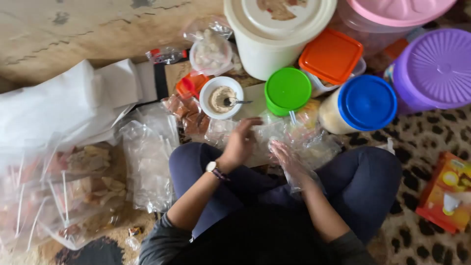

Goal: Packing small snack items into individual plastic bags by hand.

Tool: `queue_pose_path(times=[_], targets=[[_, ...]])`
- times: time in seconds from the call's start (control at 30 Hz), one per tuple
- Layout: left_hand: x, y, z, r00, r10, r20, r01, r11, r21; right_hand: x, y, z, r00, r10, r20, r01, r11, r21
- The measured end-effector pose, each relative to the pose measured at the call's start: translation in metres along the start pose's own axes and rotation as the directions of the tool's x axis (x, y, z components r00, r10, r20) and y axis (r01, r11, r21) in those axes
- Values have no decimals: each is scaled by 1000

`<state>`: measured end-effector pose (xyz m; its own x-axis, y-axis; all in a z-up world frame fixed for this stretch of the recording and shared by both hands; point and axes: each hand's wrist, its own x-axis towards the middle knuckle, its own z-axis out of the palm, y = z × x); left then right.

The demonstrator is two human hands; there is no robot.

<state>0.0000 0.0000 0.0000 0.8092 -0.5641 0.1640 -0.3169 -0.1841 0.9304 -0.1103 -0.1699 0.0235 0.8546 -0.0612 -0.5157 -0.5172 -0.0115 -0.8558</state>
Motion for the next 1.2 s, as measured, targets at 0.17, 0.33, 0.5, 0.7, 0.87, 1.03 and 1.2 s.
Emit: queue_pose_path(times=[0.17,0.33,0.5,0.7,0.87,1.03,1.2], targets=[[-38,-68,-34,967,-77,-245,171,906,387,55,91,-16,955,288,-67,-226,856,465],[-39,-71,-23,928,-124,-352,240,920,310,47,80,-2,979,124,-163,-107,988,113],[-44,-95,-15,941,-281,-188,337,805,488,60,110,-14,940,-6,-342,-10,999,-44],[-50,-109,0,979,-203,24,92,541,836,71,120,-28,994,35,-106,-29,998,55],[-38,-51,0,946,-265,184,-40,470,882,50,94,-17,969,-111,-222,96,993,-74],[-36,-52,1,934,-319,160,12,476,879,44,94,-18,965,-128,-227,131,991,-1],[-38,-56,-1,935,-330,132,59,511,858,37,73,-36,998,63,3,-63,986,156]])
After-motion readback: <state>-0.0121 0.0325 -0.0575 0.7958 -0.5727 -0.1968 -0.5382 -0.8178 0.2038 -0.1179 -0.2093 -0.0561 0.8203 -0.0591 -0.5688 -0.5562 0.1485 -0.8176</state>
